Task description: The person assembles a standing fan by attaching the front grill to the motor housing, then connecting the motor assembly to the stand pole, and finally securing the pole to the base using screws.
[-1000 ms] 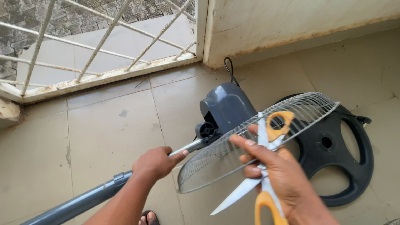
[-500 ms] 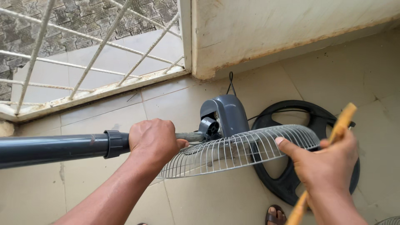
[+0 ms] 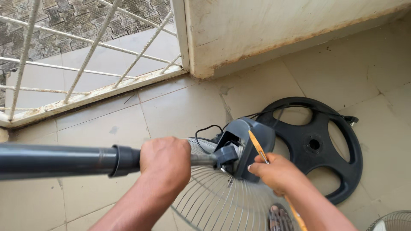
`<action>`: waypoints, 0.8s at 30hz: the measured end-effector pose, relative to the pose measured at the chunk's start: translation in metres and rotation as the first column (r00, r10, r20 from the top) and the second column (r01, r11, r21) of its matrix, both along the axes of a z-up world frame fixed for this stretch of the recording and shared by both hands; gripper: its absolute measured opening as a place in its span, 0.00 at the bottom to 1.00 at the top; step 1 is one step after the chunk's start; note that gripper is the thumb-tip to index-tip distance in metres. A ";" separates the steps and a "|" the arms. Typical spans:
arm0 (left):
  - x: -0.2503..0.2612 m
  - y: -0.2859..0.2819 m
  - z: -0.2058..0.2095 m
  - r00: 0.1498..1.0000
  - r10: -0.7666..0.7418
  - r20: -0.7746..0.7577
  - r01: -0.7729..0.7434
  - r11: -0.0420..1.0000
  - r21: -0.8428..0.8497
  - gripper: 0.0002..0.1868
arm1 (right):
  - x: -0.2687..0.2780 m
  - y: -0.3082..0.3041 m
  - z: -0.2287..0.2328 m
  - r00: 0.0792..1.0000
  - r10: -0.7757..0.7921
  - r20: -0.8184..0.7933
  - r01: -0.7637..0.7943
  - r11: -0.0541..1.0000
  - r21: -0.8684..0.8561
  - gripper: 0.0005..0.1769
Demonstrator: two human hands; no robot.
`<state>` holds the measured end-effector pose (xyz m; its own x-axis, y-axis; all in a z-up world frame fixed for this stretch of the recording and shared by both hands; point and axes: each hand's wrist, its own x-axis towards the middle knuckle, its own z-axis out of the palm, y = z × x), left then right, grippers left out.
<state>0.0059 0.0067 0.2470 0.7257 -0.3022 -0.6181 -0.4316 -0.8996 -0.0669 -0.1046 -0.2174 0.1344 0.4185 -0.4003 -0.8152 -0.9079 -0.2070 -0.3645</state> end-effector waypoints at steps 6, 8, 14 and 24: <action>-0.023 0.002 0.006 0.968 0.159 -0.196 -0.140 0.985 0.104 0.14 | -0.033 0.021 -0.017 0.922 -0.304 -0.240 0.351 0.918 0.187 0.34; -0.031 0.006 0.008 0.952 0.208 -0.225 -0.182 0.975 0.129 0.15 | -0.045 0.030 -0.012 0.864 -0.395 -0.311 0.465 0.863 0.196 0.34; -0.046 0.009 0.004 0.935 0.236 -0.266 -0.205 0.969 0.137 0.16 | -0.060 0.057 -0.005 0.697 -0.693 -0.181 0.716 0.662 0.224 0.31; -0.041 0.006 0.008 0.958 0.183 -0.220 -0.152 0.977 0.150 0.15 | -0.054 0.044 0.000 0.521 -0.843 -0.135 0.848 0.493 0.194 0.35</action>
